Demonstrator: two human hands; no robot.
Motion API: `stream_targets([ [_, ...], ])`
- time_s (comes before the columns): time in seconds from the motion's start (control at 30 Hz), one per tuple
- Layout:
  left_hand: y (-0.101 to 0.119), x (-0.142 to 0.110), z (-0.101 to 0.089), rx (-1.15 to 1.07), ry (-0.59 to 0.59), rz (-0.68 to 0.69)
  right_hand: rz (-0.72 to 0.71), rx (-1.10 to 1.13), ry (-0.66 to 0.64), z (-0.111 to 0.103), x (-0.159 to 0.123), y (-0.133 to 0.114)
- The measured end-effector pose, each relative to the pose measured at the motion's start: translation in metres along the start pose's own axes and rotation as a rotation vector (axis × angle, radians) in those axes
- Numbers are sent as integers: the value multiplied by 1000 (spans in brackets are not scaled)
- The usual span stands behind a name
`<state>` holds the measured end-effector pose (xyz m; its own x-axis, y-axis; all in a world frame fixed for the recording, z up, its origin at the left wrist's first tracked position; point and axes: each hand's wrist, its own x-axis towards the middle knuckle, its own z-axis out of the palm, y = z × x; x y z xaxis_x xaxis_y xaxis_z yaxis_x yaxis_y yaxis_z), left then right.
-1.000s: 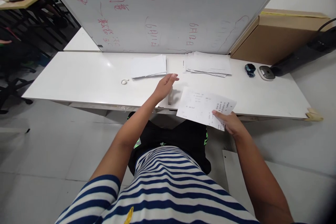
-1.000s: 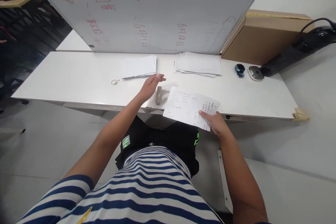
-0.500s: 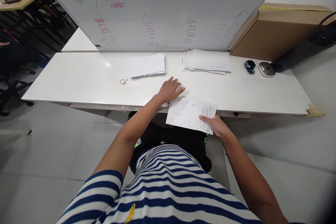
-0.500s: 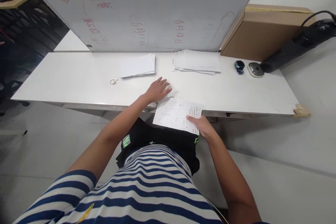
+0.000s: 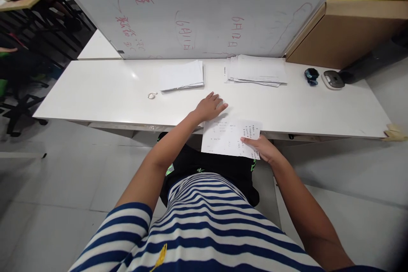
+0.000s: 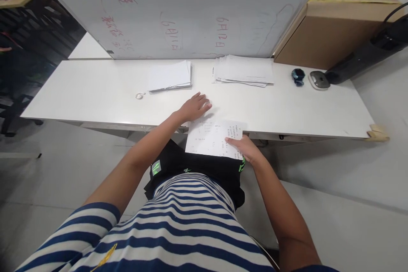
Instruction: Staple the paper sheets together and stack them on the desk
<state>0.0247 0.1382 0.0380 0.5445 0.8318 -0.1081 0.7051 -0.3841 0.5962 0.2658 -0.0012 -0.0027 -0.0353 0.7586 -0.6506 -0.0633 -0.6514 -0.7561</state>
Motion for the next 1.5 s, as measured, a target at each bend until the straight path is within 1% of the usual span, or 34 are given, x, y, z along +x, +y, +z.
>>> stream_targets([
  [0.1,2,0,-2,25,-25,-2,16,-24,-36,-4,-1,0],
  [0.23,3,1,-3,52,-47,-6,4,-33,-34,-7,-4,4],
  [0.5,0,1,0,44,-30,9,2,-9,-22,-9,-9,6],
  [0.7,1,0,0,13,-16,7,-47,-16,-30,-12,-5,8],
  [0.9,-2,1,3,44,-1,35,-19,18,-13,-11,-3,8],
  [1.17,-9,2,8,43,34,73,-33,-16,-31,-10,-2,8],
  [1.33,-7,2,7,44,21,54,-22,12,-27,-8,-3,6],
  [1.5,-4,0,6,-21,30,34,-4,20,-25,-7,-3,6],
])
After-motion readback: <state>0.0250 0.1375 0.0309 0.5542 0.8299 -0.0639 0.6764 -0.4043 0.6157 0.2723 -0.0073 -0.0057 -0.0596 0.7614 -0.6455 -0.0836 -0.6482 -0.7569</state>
